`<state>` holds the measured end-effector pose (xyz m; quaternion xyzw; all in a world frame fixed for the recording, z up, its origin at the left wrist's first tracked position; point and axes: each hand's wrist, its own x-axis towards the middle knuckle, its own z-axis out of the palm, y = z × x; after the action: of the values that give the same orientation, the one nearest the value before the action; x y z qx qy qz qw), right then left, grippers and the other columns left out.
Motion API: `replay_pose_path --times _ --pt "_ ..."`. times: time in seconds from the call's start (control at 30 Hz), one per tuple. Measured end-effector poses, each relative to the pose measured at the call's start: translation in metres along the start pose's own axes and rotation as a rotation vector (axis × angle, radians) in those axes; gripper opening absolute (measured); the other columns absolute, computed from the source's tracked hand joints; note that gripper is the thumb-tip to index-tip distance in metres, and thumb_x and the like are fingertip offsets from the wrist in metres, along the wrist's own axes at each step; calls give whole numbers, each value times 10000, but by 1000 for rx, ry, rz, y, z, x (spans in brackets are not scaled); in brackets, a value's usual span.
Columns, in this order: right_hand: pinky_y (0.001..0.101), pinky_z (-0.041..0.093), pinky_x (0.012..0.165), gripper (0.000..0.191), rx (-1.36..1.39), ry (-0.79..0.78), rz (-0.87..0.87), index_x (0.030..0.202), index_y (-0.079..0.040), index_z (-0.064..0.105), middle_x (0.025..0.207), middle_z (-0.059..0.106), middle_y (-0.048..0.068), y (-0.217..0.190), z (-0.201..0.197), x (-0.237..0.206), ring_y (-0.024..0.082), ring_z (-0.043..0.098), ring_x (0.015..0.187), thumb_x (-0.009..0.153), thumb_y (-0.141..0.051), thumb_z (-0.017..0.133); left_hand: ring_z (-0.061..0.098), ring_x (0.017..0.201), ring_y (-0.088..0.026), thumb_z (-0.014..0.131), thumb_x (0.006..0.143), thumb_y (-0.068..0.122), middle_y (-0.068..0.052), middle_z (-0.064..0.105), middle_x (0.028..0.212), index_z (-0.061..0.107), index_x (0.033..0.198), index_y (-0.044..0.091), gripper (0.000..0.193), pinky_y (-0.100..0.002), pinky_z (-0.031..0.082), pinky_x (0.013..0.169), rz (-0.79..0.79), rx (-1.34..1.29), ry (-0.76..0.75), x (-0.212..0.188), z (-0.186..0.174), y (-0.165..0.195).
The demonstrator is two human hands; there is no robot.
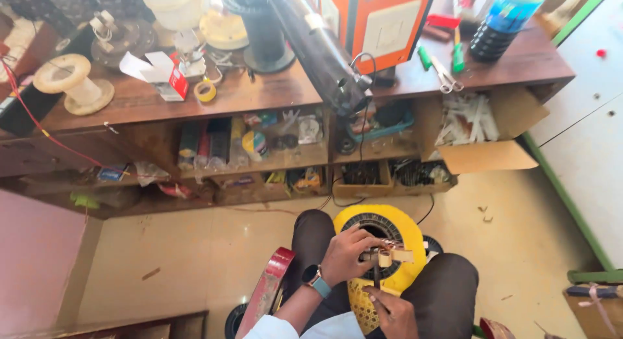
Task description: The person sits in a chair with an electric motor stator on their lap and inserts thin wooden wedges into the stator slots by hand, pressing each wedge into place and working around the stator slot by slot.
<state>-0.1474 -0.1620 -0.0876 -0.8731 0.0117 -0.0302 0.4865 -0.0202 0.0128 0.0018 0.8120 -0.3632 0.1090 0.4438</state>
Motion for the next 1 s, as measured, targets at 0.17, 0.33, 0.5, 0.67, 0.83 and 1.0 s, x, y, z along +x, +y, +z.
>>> replay_pose_path --times 0.17,0.33,0.5,0.67,0.83,1.0 --pt "348 595 711 213 -113 -3 71 1070 -131 792 926 782 156 -23 -10 -5 280 779 831 886 -122 686 649 989 -275 817 764 116 -43 708 1063 709 1226 134 474 -414 517 833 -25 183 -95 1 -2 20" --pt "366 589 757 273 -123 63 167 1092 -160 796 937 778 169 -36 -11 -6 283 779 876 865 -71 674 650 968 -257 779 778 63 -19 732 1075 731 1179 172 419 -413 508 825 -60 172 -38 -5 5 26" --pt "347 589 780 334 -100 5 325 1129 -168 790 959 789 157 -40 -15 -3 248 796 873 866 -23 642 648 1001 -253 788 795 76 -14 731 1083 703 1186 170 412 -416 502 874 -28 140 12 -8 9 24" --pt "324 592 731 295 -31 95 207 1107 -121 785 941 796 171 -52 -13 -7 196 818 863 859 -16 665 616 964 -290 810 740 95 -38 720 1054 660 1323 141 604 -433 487 889 -35 15 2 -8 5 22" --pt "319 586 692 233 -20 93 245 1093 -86 785 896 794 184 -62 -12 -2 178 806 778 900 -47 660 617 910 -255 890 707 191 -13 724 971 737 1128 166 449 -419 505 841 -125 -56 24 -6 10 20" --pt "337 566 656 217 -31 63 349 1105 -71 781 874 796 182 -66 -11 0 206 769 710 940 -75 640 624 948 -242 833 719 92 -5 728 1021 761 1065 155 359 -410 524 874 -51 -27 91 -9 17 12"
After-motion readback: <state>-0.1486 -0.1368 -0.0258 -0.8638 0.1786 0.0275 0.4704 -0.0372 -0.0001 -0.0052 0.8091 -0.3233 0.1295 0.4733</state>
